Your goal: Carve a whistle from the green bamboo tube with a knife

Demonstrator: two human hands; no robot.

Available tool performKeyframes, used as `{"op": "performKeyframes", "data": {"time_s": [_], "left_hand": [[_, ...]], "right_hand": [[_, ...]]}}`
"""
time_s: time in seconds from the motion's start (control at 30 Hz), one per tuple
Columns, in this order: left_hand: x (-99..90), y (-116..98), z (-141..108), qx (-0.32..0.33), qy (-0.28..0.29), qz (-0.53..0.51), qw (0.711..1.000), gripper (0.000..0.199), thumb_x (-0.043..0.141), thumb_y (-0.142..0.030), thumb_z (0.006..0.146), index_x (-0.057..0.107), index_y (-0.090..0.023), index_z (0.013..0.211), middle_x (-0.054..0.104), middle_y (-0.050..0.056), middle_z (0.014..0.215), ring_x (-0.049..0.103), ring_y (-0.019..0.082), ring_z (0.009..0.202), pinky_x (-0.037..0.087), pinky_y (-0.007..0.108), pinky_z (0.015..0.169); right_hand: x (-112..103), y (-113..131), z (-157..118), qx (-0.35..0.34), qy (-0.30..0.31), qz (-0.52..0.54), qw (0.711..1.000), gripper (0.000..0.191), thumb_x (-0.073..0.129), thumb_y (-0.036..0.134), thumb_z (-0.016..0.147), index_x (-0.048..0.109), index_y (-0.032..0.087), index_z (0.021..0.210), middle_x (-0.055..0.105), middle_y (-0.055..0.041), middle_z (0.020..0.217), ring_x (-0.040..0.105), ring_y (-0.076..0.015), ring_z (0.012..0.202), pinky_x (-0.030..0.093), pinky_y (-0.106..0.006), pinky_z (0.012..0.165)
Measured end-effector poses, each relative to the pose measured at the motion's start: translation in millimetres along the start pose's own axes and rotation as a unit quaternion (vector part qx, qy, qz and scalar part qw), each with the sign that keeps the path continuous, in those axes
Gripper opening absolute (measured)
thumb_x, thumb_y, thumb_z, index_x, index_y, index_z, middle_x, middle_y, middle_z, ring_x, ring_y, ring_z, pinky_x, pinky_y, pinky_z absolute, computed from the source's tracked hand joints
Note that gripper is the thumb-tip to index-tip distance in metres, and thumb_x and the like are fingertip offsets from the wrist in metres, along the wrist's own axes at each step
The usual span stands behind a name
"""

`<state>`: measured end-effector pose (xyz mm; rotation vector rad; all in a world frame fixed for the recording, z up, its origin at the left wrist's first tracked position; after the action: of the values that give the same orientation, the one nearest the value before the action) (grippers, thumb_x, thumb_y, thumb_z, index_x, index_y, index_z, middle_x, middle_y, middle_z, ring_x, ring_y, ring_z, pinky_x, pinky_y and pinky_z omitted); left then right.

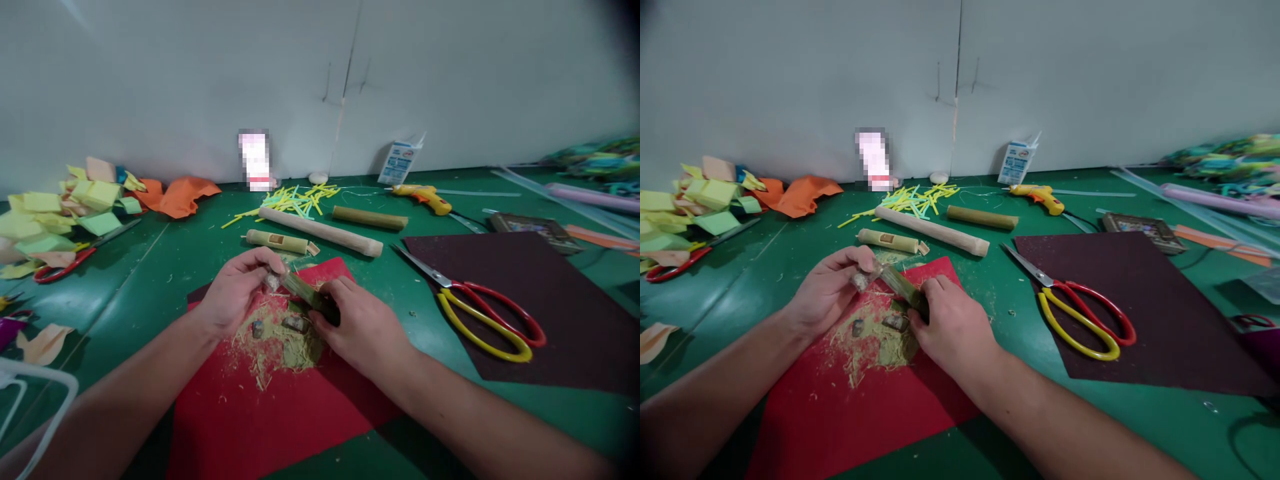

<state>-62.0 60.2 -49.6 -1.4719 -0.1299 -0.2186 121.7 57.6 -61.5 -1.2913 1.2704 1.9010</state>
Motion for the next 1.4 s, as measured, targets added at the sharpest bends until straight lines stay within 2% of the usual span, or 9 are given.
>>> {"op": "performKeyframes", "data": {"time_s": [0.17, 0.3, 0.4, 0.57, 0.7, 0.83, 0.97, 1.2, 1.4], "left_hand": [[-11.8, -0.7, 0.2, 0.005, -0.07, 0.108, 0.992, 0.016, 0.05, -0.011, 0.075, 0.064, -0.016, 0.069, 0.056, -0.001, 0.061, 0.046, 0.008, 0.051, 0.037, 0.02, 0.048], [-6.7, -9.1, -6.8, 0.071, -0.072, 0.276, 0.956, 0.01, 0.056, -0.017, 0.077, 0.064, -0.015, 0.073, 0.062, 0.001, 0.074, 0.056, 0.011, 0.065, 0.045, 0.022, 0.057], [2.6, -7.4, -11.1, 0.086, -0.045, 0.351, 0.931, 0.01, 0.063, -0.018, 0.076, 0.065, -0.017, 0.086, 0.064, 0.002, 0.089, 0.06, 0.013, 0.079, 0.049, 0.022, 0.066], [-0.1, -2.5, -11.7, 0.097, -0.088, 0.413, 0.901, 0.047, 0.062, -0.016, 0.08, 0.054, -0.025, 0.126, 0.068, 0.0, 0.092, 0.057, 0.009, 0.065, 0.047, 0.02, 0.059], [-7.2, -2.4, -8.8, 0.146, -0.104, 0.472, 0.863, 0.028, 0.065, -0.016, 0.079, 0.064, -0.02, 0.107, 0.067, 0.0, 0.086, 0.058, 0.01, 0.065, 0.047, 0.022, 0.061], [-2.8, -4.0, -4.7, 0.233, -0.056, 0.555, 0.796, 0.006, 0.064, -0.017, 0.082, 0.067, -0.018, 0.087, 0.063, 0.001, 0.08, 0.057, 0.013, 0.073, 0.047, 0.026, 0.068], [5.5, 0.7, -3.1, 0.278, 0.001, 0.619, 0.734, 0.012, 0.058, -0.021, 0.088, 0.07, -0.017, 0.085, 0.058, 0.004, 0.079, 0.056, 0.017, 0.078, 0.046, 0.03, 0.07], [0.0, 7.0, -3.2, 0.267, 0.054, 0.584, 0.765, 0.022, 0.055, -0.014, 0.088, 0.068, -0.017, 0.106, 0.057, 0.006, 0.1, 0.059, 0.015, 0.091, 0.049, 0.028, 0.082], [-1.1, 5.0, -4.2, 0.271, 0.058, 0.602, 0.749, 0.022, 0.052, -0.018, 0.089, 0.067, -0.017, 0.106, 0.059, 0.006, 0.095, 0.059, 0.016, 0.087, 0.049, 0.029, 0.076]], "right_hand": [[0.7, -0.3, -0.6, 0.0, -0.001, 0.0, 1.0, 0.014, 0.056, 0.034, 0.083, 0.053, 0.021, 0.088, 0.06, -0.0015, 0.092, 0.056, -0.0178, 0.08, 0.032, -0.029, 0.058], [0.5, 0.6, -1.4, 0.004, 0.006, 0.0, 1.0, 0.014, 0.056, 0.033, 0.083, 0.053, 0.021, 0.09, 0.06, -0.0015, 0.093, 0.056, -0.0185, 0.082, 0.032, -0.03, 0.059], [-0.1, 0.8, -1.3, 0.007, 0.006, -0.004, 1.0, 0.014, 0.057, 0.032, 0.082, 0.053, 0.021, 0.09, 0.06, -0.0016, 0.093, 0.057, -0.019, 0.084, 0.031, -0.03, 0.059], [0.8, -0.4, 0.0, 0.007, 0.003, -0.008, 1.0, 0.015, 0.057, 0.033, 0.082, 0.052, 0.021, 0.087, 0.059, -0.0015, 0.091, 0.056, -0.0182, 0.079, 0.029, -0.03, 0.057], [2.1, -0.8, -0.2, 0.006, -0.006, -0.001, 1.0, 0.014, 0.058, 0.032, 0.081, 0.053, 0.021, 0.089, 0.06, -0.001, 0.091, 0.057, -0.0187, 0.083, 0.031, -0.03, 0.059], [2.5, 0.0, -0.8, 0.005, -0.012, -0.002, 1.0, 0.014, 0.058, 0.032, 0.081, 0.054, 0.021, 0.09, 0.061, -0.0014, 0.092, 0.058, -0.0192, 0.084, 0.032, -0.03, 0.059], [2.5, 0.2, 0.2, 0.006, -0.012, -0.001, 1.0, 0.016, 0.058, 0.032, 0.082, 0.055, 0.021, 0.092, 0.062, -0.002, 0.094, 0.059, -0.02, 0.086, 0.033, -0.03, 0.06], [2.7, -0.9, -0.1, 0.013, -0.005, 0.0, 1.0, 0.017, 0.057, 0.034, 0.082, 0.056, 0.021, 0.093, 0.062, -0.0023, 0.095, 0.059, -0.0204, 0.085, 0.033, -0.031, 0.06], [2.1, -0.3, -0.5, 0.004, -0.015, -0.004, 1.0, 0.016, 0.057, 0.033, 0.082, 0.055, 0.021, 0.092, 0.062, -0.0026, 0.095, 0.06, -0.0204, 0.087, 0.034, -0.031, 0.061]]}}
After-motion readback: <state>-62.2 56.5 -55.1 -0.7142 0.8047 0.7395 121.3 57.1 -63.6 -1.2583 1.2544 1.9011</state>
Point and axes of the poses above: each hand's wrist, its own z-axis towards the middle knuckle, its own x-axis out of the palm, y = z × x, the point moved 4 cm from there along z, towards the middle knuckle
